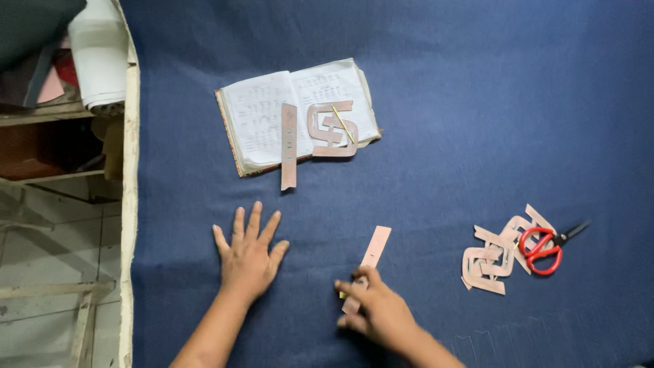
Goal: The person places a pink paper stencil on a blue fabric and traces its outline with a white marking tool. They repeat this process for several stencils, creating a row of identical pattern outlines on the fabric.
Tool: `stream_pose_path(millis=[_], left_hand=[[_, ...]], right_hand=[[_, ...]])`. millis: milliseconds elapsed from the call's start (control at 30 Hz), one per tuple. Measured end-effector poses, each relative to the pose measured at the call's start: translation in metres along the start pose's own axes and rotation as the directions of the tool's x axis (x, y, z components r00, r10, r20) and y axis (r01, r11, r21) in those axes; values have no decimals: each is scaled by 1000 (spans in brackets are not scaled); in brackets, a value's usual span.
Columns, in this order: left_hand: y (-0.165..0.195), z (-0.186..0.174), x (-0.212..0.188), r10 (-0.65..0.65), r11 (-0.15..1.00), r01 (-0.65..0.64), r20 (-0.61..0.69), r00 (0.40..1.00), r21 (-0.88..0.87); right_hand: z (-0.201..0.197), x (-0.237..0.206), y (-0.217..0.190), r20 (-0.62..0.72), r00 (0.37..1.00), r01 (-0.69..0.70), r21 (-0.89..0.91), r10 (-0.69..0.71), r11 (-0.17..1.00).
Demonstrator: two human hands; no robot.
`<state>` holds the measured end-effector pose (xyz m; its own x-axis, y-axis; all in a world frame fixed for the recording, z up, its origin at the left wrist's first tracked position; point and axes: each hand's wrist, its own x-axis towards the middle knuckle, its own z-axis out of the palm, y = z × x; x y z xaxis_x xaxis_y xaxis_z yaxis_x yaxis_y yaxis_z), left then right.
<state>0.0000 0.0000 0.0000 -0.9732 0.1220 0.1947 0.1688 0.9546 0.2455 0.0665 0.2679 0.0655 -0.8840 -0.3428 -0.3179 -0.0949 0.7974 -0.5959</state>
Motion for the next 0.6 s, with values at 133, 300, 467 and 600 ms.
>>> stream_pose_path(millis=[133,300,467,600], left_hand=[[-12,13,30,-17,999,24,-154,988,38],[11,15,73,-3,981,-25,-144,990,-190],[44,10,133,236,959,-273,-325,916,-73],[53,-1,176,300,954,-278,-405,864,113]], right_hand=[[19,-29,23,-147,987,52,-36,-57,998],[19,-37,60,-371,926,-108,-62,77,992],[34,-39,67,-467,831,-296,90,303,951],[24,-17,67,-301,749,-541,235,590,808]])
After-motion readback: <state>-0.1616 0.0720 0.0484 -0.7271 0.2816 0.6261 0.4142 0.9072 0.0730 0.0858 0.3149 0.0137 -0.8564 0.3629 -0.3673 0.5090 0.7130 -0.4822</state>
